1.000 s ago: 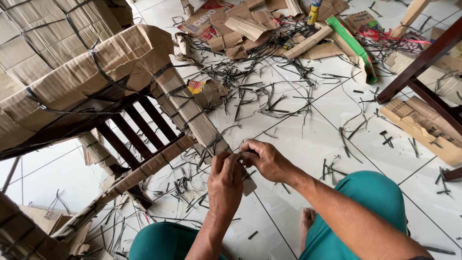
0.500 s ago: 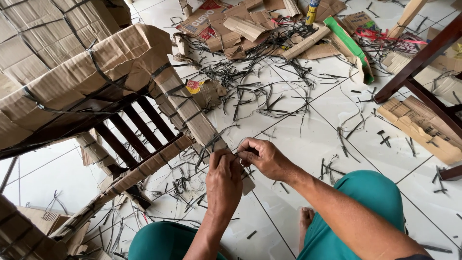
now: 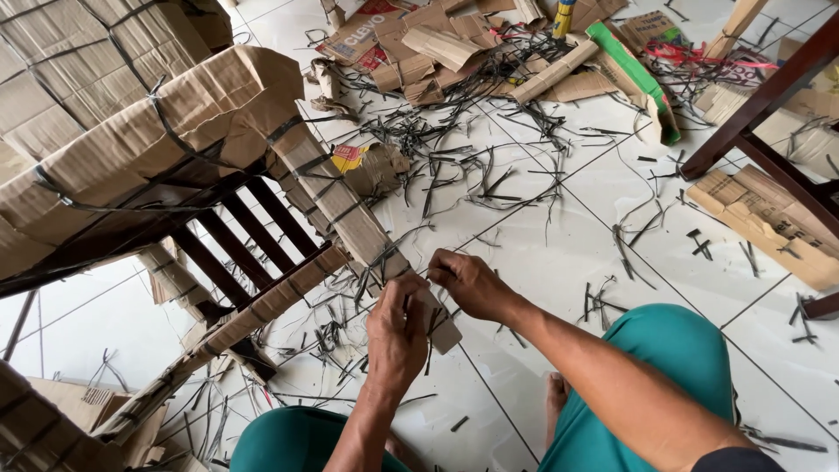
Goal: Tying and cutting plastic strips to secure cardboard wrapping on a chair frame
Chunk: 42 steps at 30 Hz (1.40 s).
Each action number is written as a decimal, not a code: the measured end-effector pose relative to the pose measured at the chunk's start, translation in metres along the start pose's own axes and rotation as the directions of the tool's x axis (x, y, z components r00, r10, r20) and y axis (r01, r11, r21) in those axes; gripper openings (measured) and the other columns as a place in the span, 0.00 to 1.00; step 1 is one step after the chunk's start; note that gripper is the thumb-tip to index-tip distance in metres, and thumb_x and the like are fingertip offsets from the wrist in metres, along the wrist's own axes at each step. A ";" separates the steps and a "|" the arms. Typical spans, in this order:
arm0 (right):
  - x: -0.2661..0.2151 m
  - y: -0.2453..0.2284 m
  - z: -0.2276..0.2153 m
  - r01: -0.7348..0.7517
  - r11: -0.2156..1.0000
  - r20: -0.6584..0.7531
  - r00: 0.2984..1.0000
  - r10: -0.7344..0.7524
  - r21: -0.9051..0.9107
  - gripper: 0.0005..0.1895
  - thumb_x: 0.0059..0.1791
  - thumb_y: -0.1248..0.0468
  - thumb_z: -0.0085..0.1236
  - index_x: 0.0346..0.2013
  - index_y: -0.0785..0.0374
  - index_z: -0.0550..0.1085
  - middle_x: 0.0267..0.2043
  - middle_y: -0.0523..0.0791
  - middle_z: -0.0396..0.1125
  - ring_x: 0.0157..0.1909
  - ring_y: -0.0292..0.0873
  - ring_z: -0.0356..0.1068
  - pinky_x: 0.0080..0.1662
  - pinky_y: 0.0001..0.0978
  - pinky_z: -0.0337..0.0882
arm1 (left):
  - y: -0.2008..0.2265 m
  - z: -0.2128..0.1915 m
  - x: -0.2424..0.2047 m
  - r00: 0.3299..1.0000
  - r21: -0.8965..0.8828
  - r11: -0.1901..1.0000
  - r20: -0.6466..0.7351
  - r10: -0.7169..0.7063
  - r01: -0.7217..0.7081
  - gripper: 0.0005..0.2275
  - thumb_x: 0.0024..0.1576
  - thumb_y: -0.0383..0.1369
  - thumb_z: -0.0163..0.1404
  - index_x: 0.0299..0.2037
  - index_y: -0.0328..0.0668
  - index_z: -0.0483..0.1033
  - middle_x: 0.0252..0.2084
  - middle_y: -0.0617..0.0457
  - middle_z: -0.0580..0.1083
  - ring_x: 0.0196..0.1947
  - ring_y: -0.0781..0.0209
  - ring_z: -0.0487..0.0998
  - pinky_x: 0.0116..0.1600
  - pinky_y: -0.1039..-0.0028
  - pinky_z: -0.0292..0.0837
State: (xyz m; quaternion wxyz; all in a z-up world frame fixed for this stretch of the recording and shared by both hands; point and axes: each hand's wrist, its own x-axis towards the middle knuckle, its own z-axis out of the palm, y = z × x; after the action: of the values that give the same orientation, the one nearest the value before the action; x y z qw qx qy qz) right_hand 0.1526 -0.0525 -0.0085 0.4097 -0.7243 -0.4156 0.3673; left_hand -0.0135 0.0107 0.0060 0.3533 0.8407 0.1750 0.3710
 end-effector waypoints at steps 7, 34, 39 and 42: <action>0.010 0.017 0.003 0.094 0.990 -0.086 0.993 -0.085 0.107 0.11 0.57 0.61 0.53 0.31 0.59 0.74 0.22 0.44 0.64 0.31 0.40 0.63 0.40 0.36 0.69 | -0.006 0.005 -0.003 0.999 -0.024 1.000 -0.047 -0.012 0.011 0.06 0.64 0.25 0.42 0.37 0.46 0.69 0.31 0.49 0.73 0.26 0.44 0.77 0.29 0.62 0.72; -0.093 -0.032 0.011 -0.057 0.932 0.412 0.906 -0.102 0.357 0.10 0.57 0.66 0.49 0.41 0.68 0.77 0.26 0.51 0.75 0.19 0.37 0.69 0.25 0.23 0.68 | 0.020 -0.001 -0.010 0.582 -0.249 0.532 0.219 -0.783 0.809 0.22 0.57 0.49 0.56 0.40 0.33 0.85 0.32 0.37 0.80 0.36 0.52 0.78 0.43 0.59 0.72; -0.102 -0.020 0.029 -0.043 0.954 0.423 0.902 -0.091 0.297 0.11 0.56 0.67 0.51 0.33 0.64 0.80 0.27 0.52 0.76 0.19 0.41 0.70 0.27 0.26 0.71 | 0.085 -0.019 0.017 0.330 -0.457 0.100 0.456 -0.827 0.884 0.25 0.63 0.49 0.46 0.58 0.32 0.76 0.36 0.42 0.80 0.37 0.54 0.83 0.33 0.67 0.79; -0.106 -0.011 0.027 -0.093 0.970 0.499 0.866 -0.033 0.226 0.11 0.55 0.64 0.54 0.33 0.62 0.82 0.28 0.51 0.77 0.21 0.41 0.68 0.28 0.27 0.72 | 0.055 -0.003 0.002 0.388 -0.614 0.009 0.487 -0.783 0.789 0.20 0.65 0.43 0.47 0.51 0.28 0.77 0.28 0.45 0.76 0.27 0.58 0.80 0.34 0.73 0.81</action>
State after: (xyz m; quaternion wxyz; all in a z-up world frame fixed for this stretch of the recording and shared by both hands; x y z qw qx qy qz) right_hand 0.0851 -0.1370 0.0110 0.3679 -0.5556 -0.4477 0.5963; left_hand -0.0127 -0.0248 0.0485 0.8228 0.3480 0.4266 0.1412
